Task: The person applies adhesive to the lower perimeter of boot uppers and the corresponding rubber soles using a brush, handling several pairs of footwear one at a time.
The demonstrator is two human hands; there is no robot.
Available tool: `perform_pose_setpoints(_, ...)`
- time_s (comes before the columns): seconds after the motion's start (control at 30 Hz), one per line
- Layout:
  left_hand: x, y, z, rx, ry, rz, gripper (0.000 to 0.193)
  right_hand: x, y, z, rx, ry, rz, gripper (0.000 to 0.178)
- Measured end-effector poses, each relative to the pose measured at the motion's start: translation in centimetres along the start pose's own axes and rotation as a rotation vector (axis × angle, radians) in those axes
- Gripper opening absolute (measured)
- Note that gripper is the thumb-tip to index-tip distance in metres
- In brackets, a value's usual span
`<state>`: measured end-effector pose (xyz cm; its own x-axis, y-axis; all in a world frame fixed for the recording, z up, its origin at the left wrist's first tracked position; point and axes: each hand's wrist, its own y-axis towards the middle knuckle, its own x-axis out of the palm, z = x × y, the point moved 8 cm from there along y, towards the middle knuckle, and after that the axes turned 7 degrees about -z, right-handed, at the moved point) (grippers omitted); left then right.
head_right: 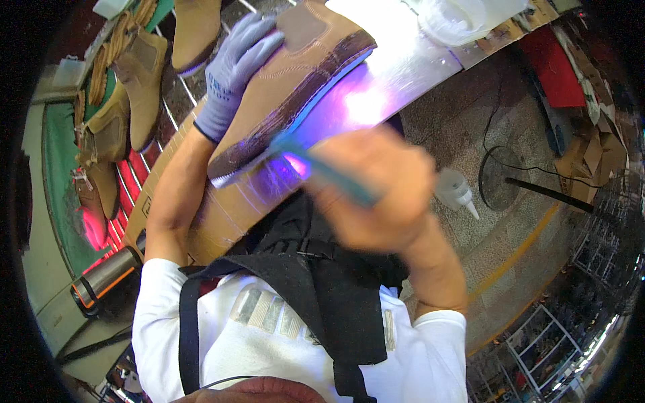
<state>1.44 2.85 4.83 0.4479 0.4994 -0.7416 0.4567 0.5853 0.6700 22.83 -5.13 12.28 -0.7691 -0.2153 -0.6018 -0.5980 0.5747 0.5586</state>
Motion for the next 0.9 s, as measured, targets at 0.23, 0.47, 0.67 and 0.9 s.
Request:
perform_pose_setpoints(0.23, -2.8, 5.0, -1.0, -0.023, -0.099, -0.129, 0.046, -14.7, -1.3, 15.1, 0.577, 0.101, 0.457, 0.020)
perform_pose_setpoints(0.47, -3.3, 9.5, -2.6, -0.050, -0.383, -0.418, 0.076, -16.0, 3.9, 20.3, 0.556, -0.328, 0.161, 0.022)
perform_pose_setpoints(0.67, -1.5, 8.5, -2.9, 0.057, -0.232, -0.257, 0.085, -13.4, 6.0, 22.6, 0.543, -0.529, -0.060, 0.027)
perform_pose_setpoints(0.9, -3.1, 7.4, -3.1, -0.113, -0.195, -0.135, 0.090, -14.6, 3.5, 25.6, 0.755, -0.029, 0.189, 0.026)
